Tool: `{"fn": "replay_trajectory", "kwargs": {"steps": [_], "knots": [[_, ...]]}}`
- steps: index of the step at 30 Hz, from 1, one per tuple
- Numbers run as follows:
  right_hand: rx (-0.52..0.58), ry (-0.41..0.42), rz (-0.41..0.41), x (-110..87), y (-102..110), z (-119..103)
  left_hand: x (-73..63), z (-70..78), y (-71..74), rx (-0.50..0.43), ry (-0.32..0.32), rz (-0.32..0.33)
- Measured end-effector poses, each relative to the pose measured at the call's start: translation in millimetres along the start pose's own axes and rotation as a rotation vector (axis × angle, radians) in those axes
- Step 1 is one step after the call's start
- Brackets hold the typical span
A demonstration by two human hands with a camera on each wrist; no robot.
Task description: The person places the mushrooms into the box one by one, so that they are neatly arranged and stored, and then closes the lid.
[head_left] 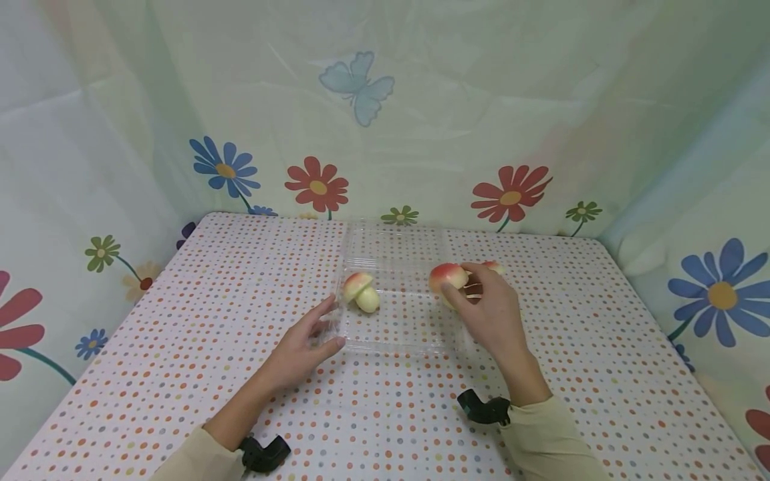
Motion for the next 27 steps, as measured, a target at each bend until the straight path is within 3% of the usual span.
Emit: {"fn": "replay_trajectory", "kwargs": {"steps": [27], "knots": [[0.004,-0.005,-0.108,23.0,-38.0,-8.4,2.4,-2.6,1.0,-0.003,-0.018,-0.002]]}}
Point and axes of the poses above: each hand's wrist, its own x-axis towards the middle knuckle, its own y-axis out of the back of the hand, z = x × y, the point moved 3 cm from there along x, towards the middle knuckle, and after that the axes turned 13 degrees about y, right-handed, at the moved point
